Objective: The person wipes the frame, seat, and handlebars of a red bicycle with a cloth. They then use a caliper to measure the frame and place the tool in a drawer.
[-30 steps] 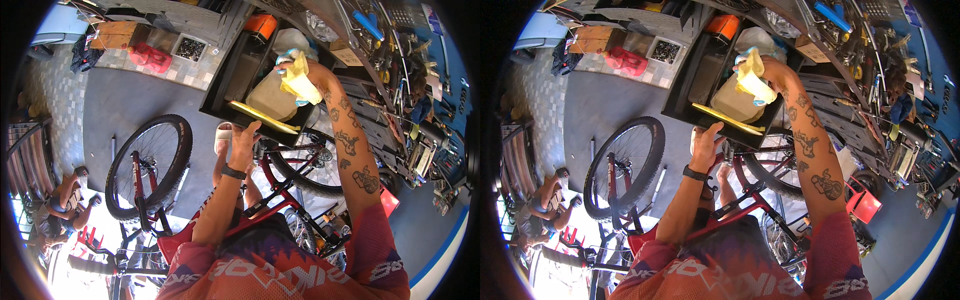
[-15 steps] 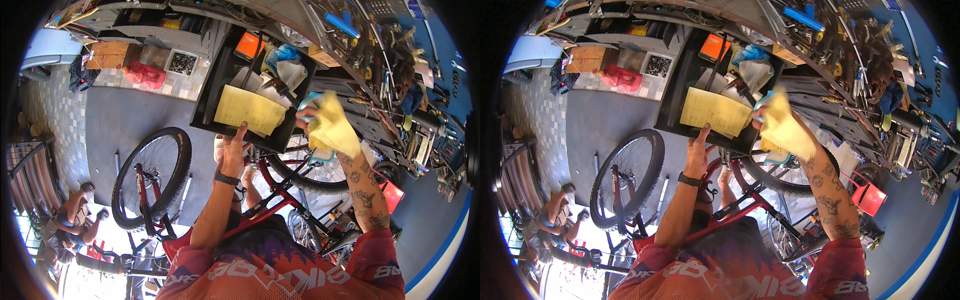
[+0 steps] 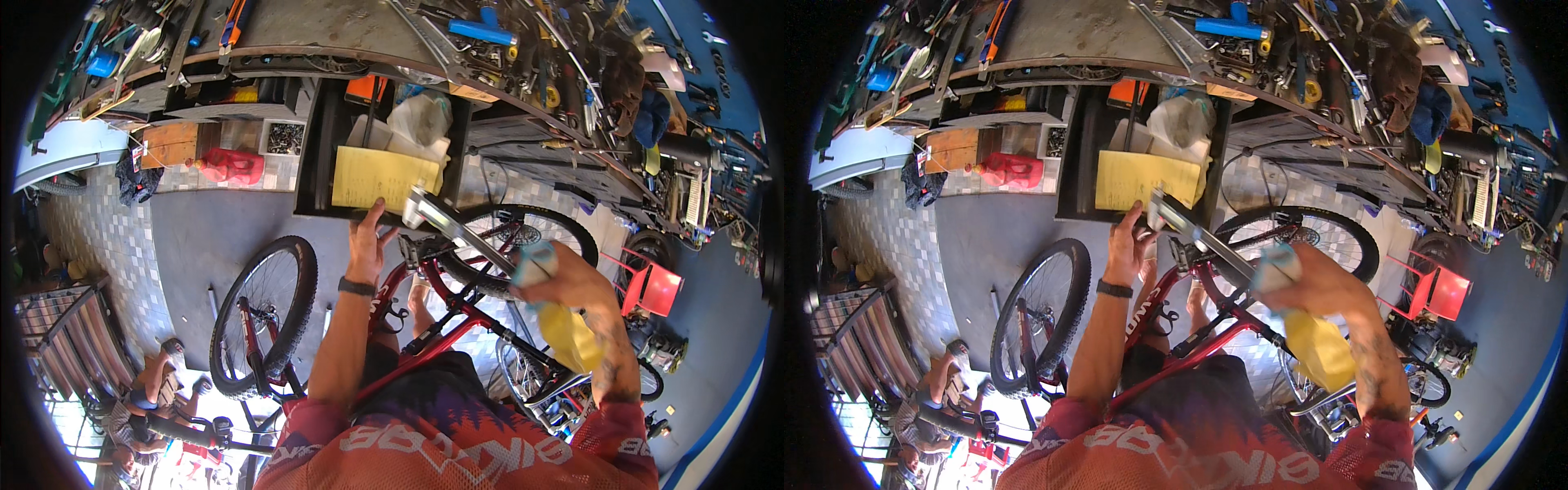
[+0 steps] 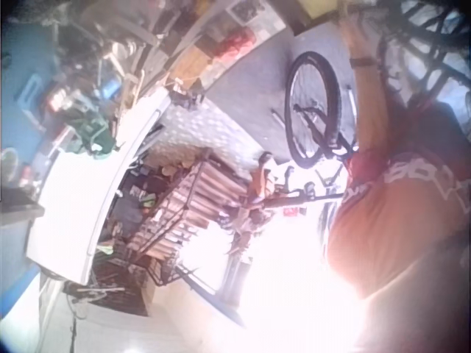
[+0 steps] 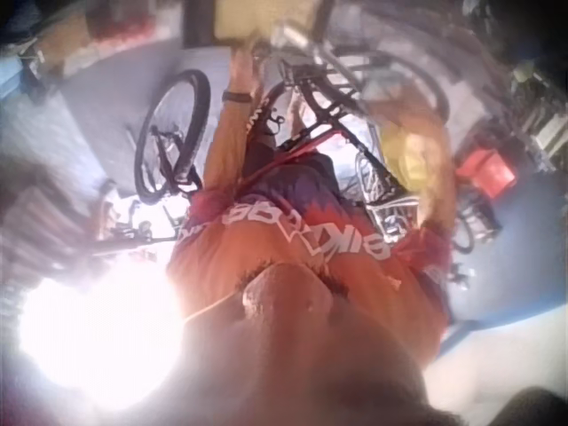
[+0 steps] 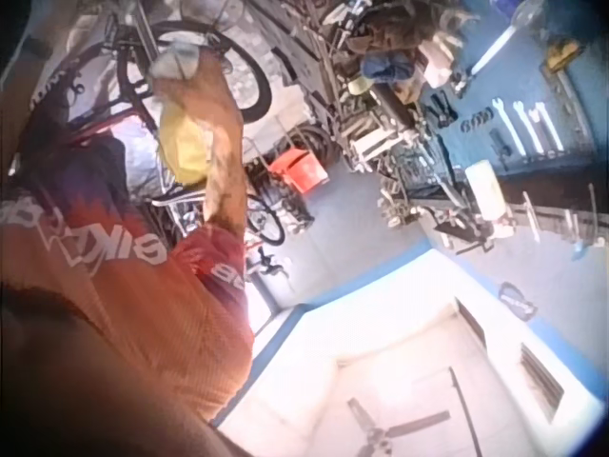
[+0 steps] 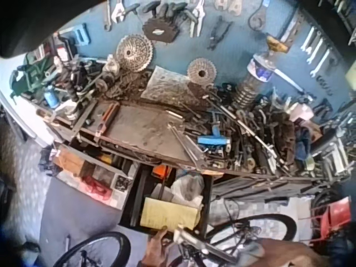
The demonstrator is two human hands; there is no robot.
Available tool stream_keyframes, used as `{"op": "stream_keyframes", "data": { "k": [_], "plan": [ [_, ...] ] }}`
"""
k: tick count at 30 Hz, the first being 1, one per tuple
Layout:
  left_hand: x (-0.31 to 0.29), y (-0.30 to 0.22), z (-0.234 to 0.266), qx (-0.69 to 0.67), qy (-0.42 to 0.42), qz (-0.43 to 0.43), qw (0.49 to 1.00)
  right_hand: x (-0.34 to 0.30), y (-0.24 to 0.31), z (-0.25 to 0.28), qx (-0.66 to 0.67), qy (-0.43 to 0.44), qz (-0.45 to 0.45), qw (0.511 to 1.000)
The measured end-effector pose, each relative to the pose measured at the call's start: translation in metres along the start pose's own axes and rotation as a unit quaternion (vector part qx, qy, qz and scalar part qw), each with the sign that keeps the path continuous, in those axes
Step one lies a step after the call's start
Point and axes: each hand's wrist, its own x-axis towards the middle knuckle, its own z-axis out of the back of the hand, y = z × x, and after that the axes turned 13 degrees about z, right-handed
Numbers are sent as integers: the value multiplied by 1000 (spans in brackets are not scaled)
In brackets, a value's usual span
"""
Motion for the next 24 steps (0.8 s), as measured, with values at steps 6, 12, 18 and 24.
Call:
{"op": "stream_keyframes", "data": {
  "k": [6,12,18,24],
  "plan": [
    [78,-64,-72,-51,138,-3,989,-164,-44,-17,107,-246,-67,961],
    [-22,-97,-99,95,189,-144,967,-263,-83,-55,235,-506,-111,823],
    [-319,-97,-13,458,-323,-487,670,-309,-230,-102,-359,-512,-48,779],
    [-449,-126,109,366,-616,-357,599,-278,-383,-100,119,-656,120,735]
  ]
}}
